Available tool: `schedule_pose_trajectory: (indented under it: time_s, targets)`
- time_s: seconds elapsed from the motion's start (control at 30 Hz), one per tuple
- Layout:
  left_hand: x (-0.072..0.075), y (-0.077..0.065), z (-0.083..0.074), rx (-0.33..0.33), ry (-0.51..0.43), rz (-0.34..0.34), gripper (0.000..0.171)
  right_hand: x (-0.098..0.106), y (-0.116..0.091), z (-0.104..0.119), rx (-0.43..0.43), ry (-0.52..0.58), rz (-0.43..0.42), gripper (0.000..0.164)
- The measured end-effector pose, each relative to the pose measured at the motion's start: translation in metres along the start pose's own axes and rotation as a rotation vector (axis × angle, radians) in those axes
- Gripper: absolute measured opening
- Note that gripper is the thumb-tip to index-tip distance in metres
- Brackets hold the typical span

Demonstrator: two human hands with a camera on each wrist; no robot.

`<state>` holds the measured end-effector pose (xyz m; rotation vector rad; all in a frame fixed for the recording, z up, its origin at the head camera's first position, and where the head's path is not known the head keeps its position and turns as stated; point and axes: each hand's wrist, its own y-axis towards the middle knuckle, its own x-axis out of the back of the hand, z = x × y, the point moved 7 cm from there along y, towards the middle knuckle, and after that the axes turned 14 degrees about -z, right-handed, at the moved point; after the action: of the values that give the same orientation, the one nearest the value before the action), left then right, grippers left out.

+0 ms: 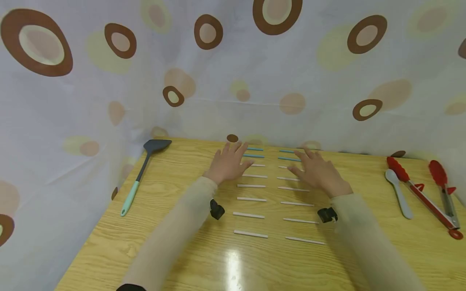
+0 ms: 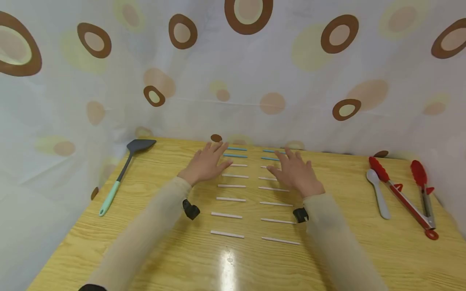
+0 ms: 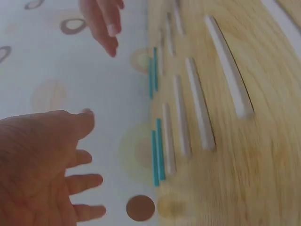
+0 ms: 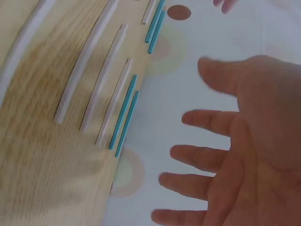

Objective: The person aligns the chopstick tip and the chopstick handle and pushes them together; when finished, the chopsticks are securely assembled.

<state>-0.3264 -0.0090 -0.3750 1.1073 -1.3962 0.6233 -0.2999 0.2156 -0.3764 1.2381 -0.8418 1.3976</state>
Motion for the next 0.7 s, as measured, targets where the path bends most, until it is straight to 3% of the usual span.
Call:
schedule_pose_trajectory:
  time_s: [0.13,0.43,0.7]
  targets:
    - [-0.001,0.013,0.013,-0.009,-0.027,-0.030,0.054,0.000,0.013,-0.003,0.020,0.030,-0.010,0.059]
    - [0.008,0.043,0.022,-0.015,-0.159,-0.199,0.033,0.009,0.043,-0.013,0.067,0.004,-0.174,0.032]
    - [-0.010,0.059,0.029,0.017,-0.125,-0.207,0.029,-0.004,0.057,-0.021,0.057,-0.004,-0.209,0.021]
